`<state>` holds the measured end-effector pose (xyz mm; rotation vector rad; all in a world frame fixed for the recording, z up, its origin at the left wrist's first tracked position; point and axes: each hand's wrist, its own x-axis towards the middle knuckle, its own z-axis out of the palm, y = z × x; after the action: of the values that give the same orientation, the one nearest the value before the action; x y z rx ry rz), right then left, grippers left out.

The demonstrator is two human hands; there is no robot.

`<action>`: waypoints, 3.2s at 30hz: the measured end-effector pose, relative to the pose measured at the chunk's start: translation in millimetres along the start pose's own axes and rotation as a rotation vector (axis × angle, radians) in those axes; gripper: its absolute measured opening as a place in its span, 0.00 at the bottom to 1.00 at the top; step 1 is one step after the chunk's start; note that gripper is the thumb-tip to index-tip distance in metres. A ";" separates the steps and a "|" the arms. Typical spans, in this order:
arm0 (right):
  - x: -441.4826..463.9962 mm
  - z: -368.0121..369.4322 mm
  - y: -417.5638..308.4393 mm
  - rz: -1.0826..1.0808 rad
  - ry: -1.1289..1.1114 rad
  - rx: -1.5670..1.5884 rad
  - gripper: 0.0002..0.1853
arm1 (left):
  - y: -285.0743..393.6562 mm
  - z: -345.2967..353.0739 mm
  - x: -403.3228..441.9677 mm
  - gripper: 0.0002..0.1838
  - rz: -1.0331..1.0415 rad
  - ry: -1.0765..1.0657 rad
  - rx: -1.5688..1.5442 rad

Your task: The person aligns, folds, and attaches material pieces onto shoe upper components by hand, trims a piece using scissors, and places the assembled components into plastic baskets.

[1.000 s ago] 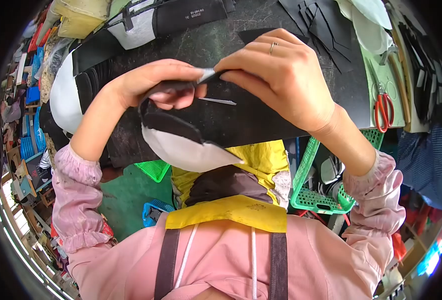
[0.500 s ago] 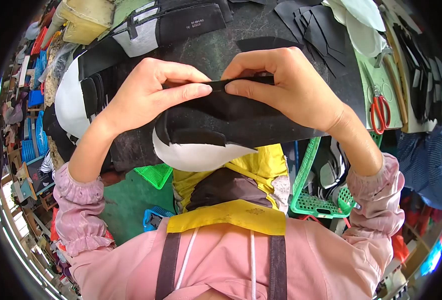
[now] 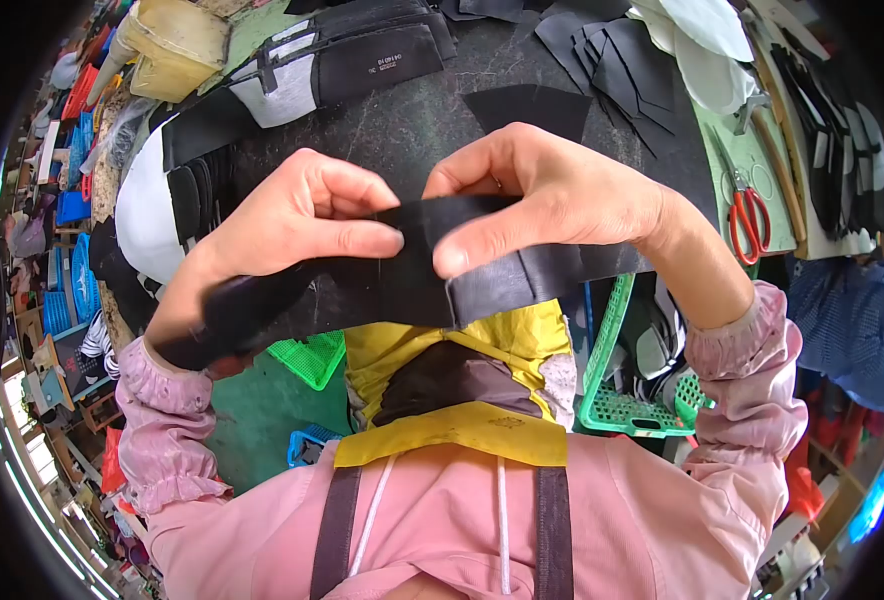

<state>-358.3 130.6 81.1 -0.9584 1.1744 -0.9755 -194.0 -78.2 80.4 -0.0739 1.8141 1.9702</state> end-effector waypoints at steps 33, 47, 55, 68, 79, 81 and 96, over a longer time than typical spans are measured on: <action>-17.8 -11.4 -25.9 -0.069 -0.087 -0.141 0.11 | 10.1 -24.9 -34.8 0.13 -0.149 -0.227 0.290; -27.5 21.8 41.0 -0.417 0.492 -1.184 0.14 | -51.3 25.2 -71.3 0.20 0.350 0.315 1.310; -4.5 -55.9 52.7 -0.143 0.868 -1.217 0.17 | -47.7 11.2 12.2 0.20 0.354 0.617 1.364; 0.8 -65.9 46.0 0.070 0.796 -1.057 0.15 | -63.6 3.0 46.1 0.15 0.260 0.439 0.823; -7.8 -82.1 52.2 0.068 0.742 -1.002 0.16 | -60.1 23.3 31.4 0.14 0.191 0.637 0.969; -9.8 -90.4 58.0 0.019 0.695 -1.123 0.16 | -61.9 21.0 35.7 0.14 0.211 0.613 0.913; -23.0 -65.3 6.8 -0.061 0.953 -0.557 0.05 | -61.7 15.7 35.1 0.17 0.185 0.603 0.803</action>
<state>-424.9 149.0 72.6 -0.9681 2.3124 -1.2270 -198.8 -51.3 13.0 -0.2710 2.9682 1.2403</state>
